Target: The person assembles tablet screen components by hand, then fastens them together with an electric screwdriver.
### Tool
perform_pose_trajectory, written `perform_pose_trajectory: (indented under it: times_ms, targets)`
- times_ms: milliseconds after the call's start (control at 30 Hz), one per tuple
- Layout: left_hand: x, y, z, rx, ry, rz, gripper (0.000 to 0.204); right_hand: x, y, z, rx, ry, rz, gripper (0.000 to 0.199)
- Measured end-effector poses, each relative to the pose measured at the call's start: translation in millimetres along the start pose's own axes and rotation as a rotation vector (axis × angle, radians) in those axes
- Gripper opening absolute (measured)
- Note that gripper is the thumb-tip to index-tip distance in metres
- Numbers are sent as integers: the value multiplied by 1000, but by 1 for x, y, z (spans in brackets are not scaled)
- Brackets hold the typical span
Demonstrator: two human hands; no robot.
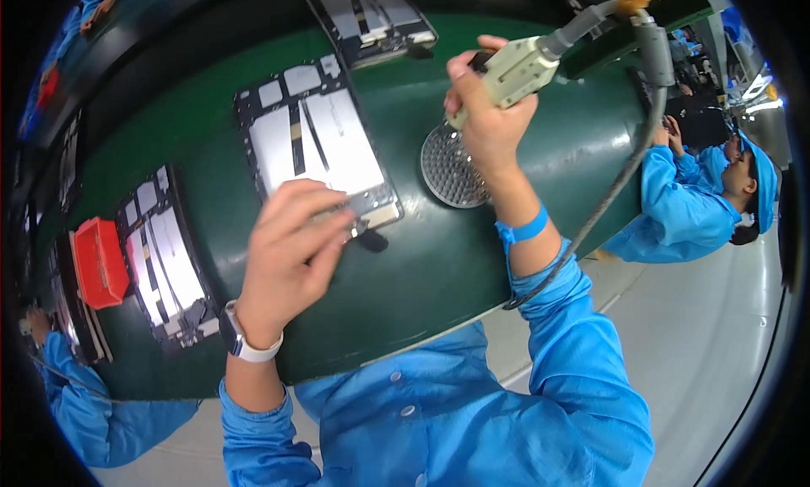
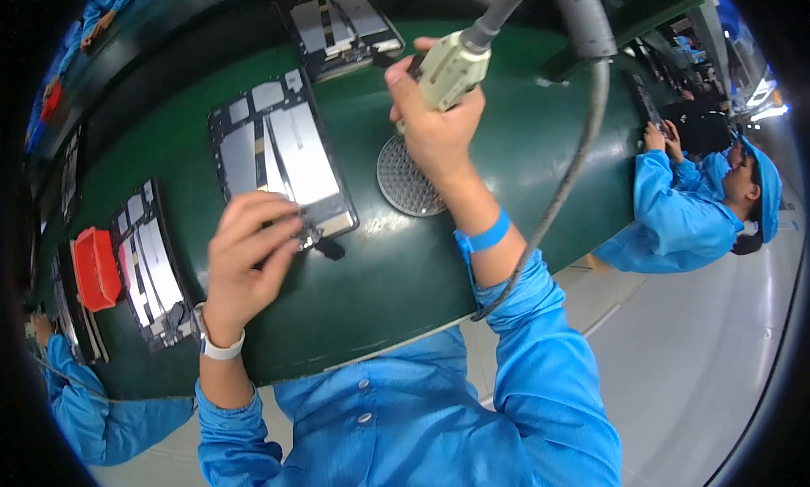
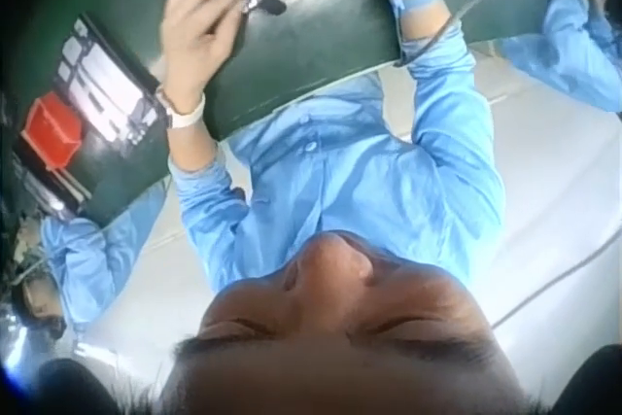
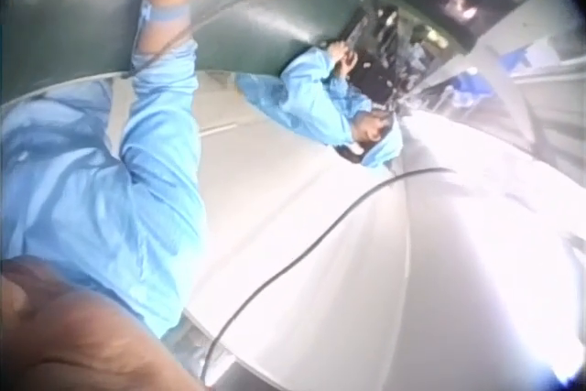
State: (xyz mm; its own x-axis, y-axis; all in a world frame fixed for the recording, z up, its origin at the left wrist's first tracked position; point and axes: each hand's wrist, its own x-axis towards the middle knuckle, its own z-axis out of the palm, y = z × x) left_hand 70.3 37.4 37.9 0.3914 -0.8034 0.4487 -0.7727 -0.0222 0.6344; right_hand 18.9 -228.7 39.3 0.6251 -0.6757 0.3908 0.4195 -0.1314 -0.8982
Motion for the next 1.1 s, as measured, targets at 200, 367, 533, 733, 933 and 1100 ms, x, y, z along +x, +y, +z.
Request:
perform_pose_trajectory:
  times_ms: [200,367,533,733,933,1100]
  targets:
    - [-7,7,24,279,-135,133,28,-3,-21,-7,58,-10,-176,42]
    - [-7,7,33,297,-51,195,23,-17,-28,-2,78,-72,-134,45]
    - [-6,17,51,177,178,12,20,-24,-33,2,90,-103,-106,46]
    - [5,27,55,346,135,39,19,-28,-38,2,116,-107,-101,47]
    - [1,22,65,399,174,23,17,-41,-46,8,192,-148,-89,51]
    - [5,28,69,418,165,18,18,-51,-50,10,227,-214,-43,54]
